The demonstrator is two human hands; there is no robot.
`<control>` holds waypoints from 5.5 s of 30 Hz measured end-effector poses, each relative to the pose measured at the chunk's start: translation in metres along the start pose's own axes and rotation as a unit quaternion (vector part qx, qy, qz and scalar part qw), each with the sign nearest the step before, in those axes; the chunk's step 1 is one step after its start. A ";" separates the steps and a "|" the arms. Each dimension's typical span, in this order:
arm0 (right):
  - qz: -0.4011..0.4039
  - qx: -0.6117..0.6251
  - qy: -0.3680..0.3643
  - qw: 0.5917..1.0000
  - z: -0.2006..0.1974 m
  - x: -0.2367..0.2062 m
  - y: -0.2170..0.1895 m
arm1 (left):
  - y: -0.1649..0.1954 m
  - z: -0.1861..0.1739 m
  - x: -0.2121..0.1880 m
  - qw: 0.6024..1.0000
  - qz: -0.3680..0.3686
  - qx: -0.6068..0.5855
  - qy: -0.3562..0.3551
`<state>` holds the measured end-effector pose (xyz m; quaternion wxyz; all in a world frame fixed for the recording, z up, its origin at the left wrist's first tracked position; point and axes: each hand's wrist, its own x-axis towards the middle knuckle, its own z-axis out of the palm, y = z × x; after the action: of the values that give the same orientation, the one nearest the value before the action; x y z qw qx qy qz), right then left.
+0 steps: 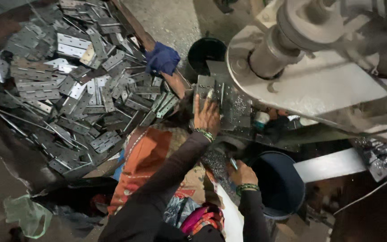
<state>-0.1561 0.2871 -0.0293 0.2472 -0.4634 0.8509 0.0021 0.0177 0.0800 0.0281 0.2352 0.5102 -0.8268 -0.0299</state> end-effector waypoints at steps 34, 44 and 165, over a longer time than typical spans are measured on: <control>-0.015 -0.027 -0.011 0.999 -0.003 0.002 -0.001 | -0.012 -0.005 0.013 0.998 0.043 0.023 -0.041; 0.085 -0.019 0.004 0.996 0.071 0.015 0.014 | -0.010 0.016 0.009 0.998 0.027 -0.026 0.050; 0.110 -0.030 -0.041 0.993 0.035 0.026 0.007 | -0.238 -0.008 -0.014 0.981 -0.150 0.092 0.085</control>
<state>-0.1587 0.2787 -0.0726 0.2657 -0.3734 0.8857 0.0741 0.2236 -0.0204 -0.0384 0.2492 0.6486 -0.7171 0.0543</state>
